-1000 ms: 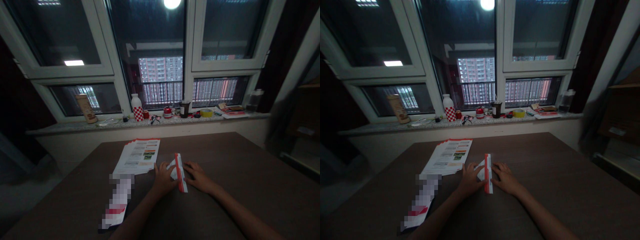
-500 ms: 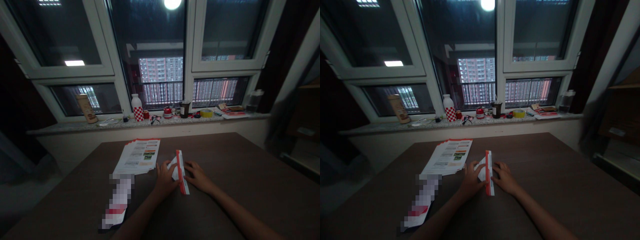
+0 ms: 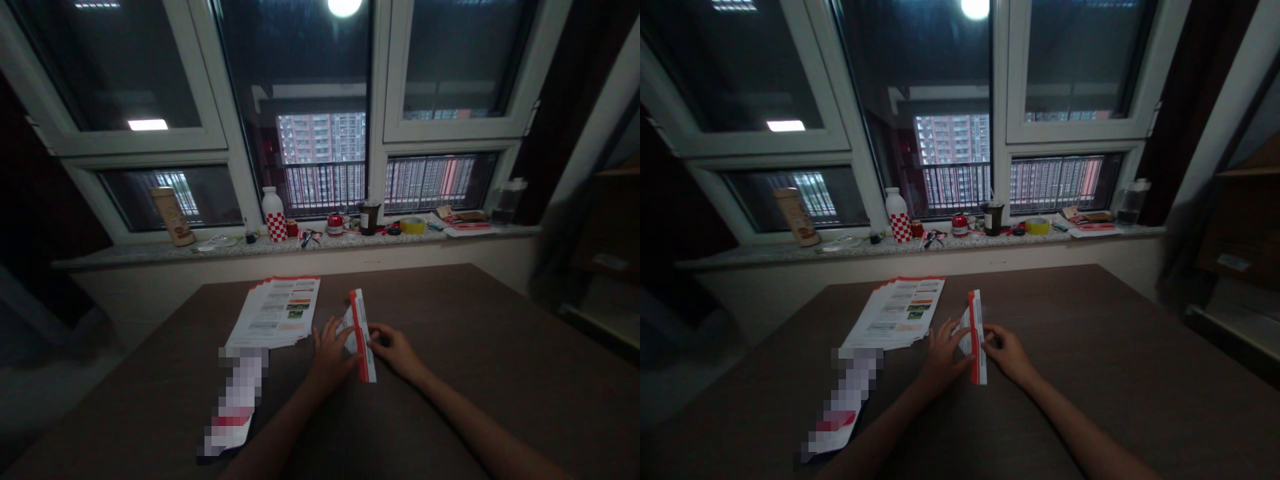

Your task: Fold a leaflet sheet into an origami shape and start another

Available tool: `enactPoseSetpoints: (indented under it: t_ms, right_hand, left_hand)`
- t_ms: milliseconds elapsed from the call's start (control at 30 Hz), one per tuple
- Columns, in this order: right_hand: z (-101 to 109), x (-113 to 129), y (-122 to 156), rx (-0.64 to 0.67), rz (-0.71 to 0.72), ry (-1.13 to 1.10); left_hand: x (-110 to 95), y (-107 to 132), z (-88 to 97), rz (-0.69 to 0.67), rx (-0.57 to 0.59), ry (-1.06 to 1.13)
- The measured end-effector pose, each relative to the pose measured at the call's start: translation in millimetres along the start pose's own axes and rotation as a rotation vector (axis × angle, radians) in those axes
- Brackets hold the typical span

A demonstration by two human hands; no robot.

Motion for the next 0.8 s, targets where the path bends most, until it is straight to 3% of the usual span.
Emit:
enactPoseSetpoints:
  t_ms: [133, 300, 800]
  right_hand:
    - [3.3, 3.2, -1.2, -0.054, 0.000, -0.092]
    - [3.4, 5.0, -1.3, 0.028, -0.015, -0.254]
    - [-2.8, 4.9, -2.7, 0.048, 0.019, -0.272]
  left_hand:
    - [-3.0, -0.1, -1.1, 0.023, -0.045, 0.072]
    - [-7.2, -2.2, -7.1, 0.029, -0.070, 0.194]
    - [-12.8, -6.1, -3.0, 0.031, -0.189, 0.407]
Point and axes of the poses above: each hand's wrist, its own y-axis away from the middle knuckle, its own z-axis out of the back of the hand, x = y × z, the point moved 3 cm from there along -y, towards the middle knuckle, and after that the axes turned 9 degrees about -z, right-handed, at the moved point
